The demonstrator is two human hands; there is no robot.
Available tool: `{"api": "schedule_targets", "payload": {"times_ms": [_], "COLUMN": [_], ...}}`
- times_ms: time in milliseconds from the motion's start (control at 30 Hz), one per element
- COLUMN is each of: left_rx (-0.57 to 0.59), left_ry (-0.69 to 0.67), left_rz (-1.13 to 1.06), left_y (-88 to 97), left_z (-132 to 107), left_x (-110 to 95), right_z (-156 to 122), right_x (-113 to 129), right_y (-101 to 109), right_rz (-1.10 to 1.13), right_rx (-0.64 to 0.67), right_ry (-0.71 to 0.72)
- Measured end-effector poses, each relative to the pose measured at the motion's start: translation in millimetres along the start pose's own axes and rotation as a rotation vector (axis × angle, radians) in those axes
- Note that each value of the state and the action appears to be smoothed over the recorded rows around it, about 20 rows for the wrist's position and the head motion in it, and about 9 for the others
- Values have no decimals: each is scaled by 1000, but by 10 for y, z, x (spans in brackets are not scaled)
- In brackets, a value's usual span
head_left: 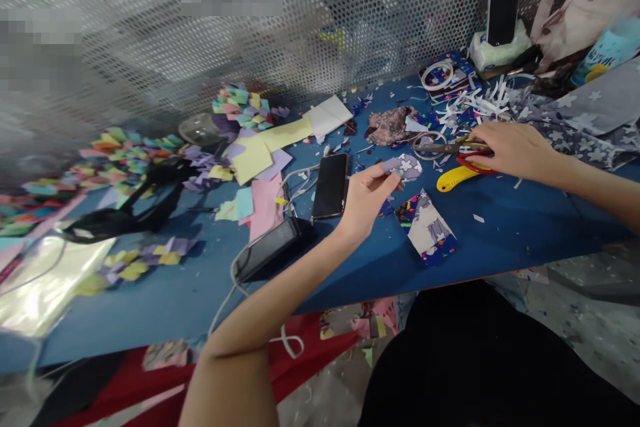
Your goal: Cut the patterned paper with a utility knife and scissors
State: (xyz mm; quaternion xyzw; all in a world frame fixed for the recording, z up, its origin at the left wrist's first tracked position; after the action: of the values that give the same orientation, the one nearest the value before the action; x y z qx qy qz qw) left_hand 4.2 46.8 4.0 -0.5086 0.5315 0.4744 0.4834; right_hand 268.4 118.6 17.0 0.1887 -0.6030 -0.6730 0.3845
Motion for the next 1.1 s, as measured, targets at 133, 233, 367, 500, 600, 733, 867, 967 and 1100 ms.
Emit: {"api": "schedule_targets", "payload": {"times_ms": [133, 233, 367, 500, 600, 733, 867, 967, 1100], "left_rx": [22, 52, 112, 168, 184, 218, 271, 340, 345], "left_ry": [36, 78, 114, 128, 123, 93, 35, -91, -254], "left_rz": [0, 6, 15, 42, 88, 184, 296, 466, 701], "left_y": [-19, -76, -181, -232, -211, -174, -181, -231, -264], "left_z": [-22, -48, -105, -185, -235, -351, -583, -721, -668], "left_x": [22, 41, 64, 80, 93, 90, 57, 26, 41], "right_z": [114, 188, 280, 327, 306, 174, -74, -211, -173], "right_x": [108, 469, 804, 882, 923, 1021, 1188, 1280, 1215], "right_y": [11, 14, 28, 21, 1, -35, -106, -164, -240], "right_rz": [4, 411, 680, 766, 795, 791, 785, 701, 558], "right_rx": [-22, 11, -42, -53, -1, 42, 130, 191, 183], "right_ry": [62, 155, 154, 123, 134, 168, 170, 191, 183]}}
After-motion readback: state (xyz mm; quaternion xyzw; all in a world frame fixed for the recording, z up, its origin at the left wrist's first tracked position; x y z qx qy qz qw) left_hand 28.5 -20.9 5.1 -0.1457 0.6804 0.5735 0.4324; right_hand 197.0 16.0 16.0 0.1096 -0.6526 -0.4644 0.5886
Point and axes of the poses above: each hand's wrist, its own z-axis towards the middle knuckle, its own y-axis out of the back of the hand, x = y × z, the point moved 5 cm from there along z, towards the middle knuckle, and after that the axes turned 11 degrees about y, right-handed, at the moved point
